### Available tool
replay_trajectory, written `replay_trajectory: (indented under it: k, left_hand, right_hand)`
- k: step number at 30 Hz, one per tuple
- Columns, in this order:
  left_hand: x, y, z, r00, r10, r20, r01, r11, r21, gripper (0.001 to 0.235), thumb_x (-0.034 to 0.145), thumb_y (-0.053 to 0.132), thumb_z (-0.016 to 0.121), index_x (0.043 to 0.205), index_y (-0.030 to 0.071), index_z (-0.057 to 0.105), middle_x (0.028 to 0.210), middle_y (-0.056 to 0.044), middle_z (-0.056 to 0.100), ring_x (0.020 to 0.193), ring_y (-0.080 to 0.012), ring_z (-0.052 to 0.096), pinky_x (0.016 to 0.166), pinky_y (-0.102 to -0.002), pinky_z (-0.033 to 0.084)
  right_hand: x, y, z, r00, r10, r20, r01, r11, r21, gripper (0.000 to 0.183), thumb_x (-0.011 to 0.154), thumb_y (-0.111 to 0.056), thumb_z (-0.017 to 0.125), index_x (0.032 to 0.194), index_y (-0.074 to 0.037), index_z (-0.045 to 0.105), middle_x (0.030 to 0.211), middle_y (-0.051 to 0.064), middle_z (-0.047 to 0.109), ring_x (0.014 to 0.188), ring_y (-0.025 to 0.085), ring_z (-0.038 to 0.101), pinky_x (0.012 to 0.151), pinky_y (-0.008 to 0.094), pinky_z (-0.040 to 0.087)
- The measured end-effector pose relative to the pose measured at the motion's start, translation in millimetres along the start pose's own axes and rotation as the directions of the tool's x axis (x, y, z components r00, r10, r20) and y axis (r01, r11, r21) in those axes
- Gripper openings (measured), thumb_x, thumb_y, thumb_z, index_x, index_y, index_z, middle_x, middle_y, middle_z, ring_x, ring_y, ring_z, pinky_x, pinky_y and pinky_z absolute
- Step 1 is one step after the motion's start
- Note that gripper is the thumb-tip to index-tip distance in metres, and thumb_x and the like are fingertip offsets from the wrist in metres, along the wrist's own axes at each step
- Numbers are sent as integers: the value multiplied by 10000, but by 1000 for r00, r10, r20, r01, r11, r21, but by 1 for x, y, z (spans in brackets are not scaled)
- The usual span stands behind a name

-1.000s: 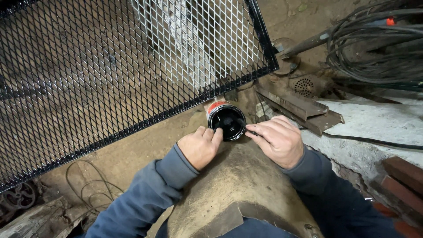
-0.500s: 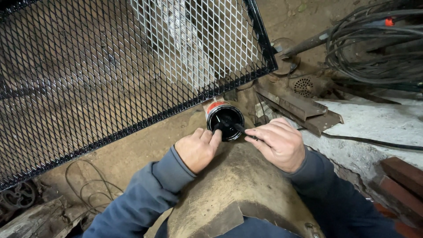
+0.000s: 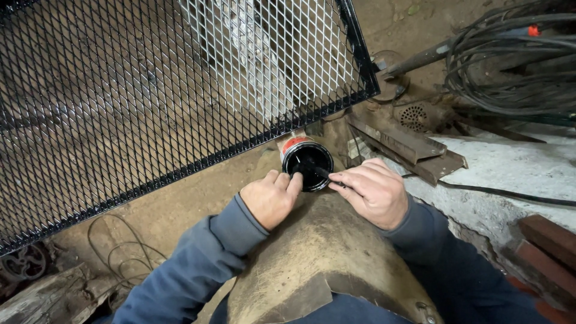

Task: Painting a metal mesh structure with black paint using a small roller.

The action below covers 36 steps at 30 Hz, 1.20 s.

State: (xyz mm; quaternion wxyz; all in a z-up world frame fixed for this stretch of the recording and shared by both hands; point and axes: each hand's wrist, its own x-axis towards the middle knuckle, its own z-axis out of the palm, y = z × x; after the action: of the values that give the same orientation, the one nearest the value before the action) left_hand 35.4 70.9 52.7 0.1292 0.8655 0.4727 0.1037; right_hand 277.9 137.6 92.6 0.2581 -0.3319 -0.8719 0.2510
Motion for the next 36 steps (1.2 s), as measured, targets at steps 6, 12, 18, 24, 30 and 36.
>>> replay_trajectory:
  k: [6,12,18,24,30,36]
  left_hand:
    - [1,-1,0,1000,-7,9,7,1000,-9,382,864,125,613,1203,-49,649,879,-108,683,825,-249,663,671,-321,576]
    - [0,-2,-2,1000,-8,23,8,1000,-3,390,855,111,610,1205,-57,646,895,-114,689,841,-246,666,666,-314,577]
    - [-3,1,-3,1000,-6,-1,6,1000,-5,387,857,123,613,1200,-52,651,902,-109,689,848,-246,664,695,-318,581]
    - [-4,3,-9,999,-16,-28,16,1000,-7,374,866,114,608,1207,-34,654,904,-94,689,847,-235,662,678,-312,570]
    - [-4,3,-9,1000,-3,-21,3,1000,-8,383,866,112,604,1215,-42,647,901,-96,686,846,-232,660,712,-308,573]
    - [-3,0,-4,1000,-7,-22,6,1000,-28,369,882,124,605,1212,-37,645,893,-99,685,847,-240,660,719,-316,569]
  right_hand:
    - [1,-2,-6,1000,-8,-2,8,1000,6,205,794,-86,855,969,-36,760,879,87,749,754,216,693,713,327,504]
    - [5,-8,-22,1000,1,-2,-1,998,-62,192,806,-82,857,961,-21,763,876,94,756,737,203,686,709,332,502]
    - [2,2,-6,997,-70,18,72,990,-123,211,817,-79,852,995,-9,765,900,87,762,749,197,690,713,344,497]
    - [2,-3,-11,999,-38,18,39,997,-60,196,810,-81,849,972,-26,755,894,86,755,757,210,687,727,348,503]
    - [0,-9,-17,1000,-10,28,11,1000,-27,180,807,-85,844,960,-41,760,885,82,757,766,200,700,727,339,513]
    - [0,-7,-9,1000,-17,18,17,1000,-17,180,808,-93,850,955,-37,763,873,82,754,768,212,695,721,342,510]
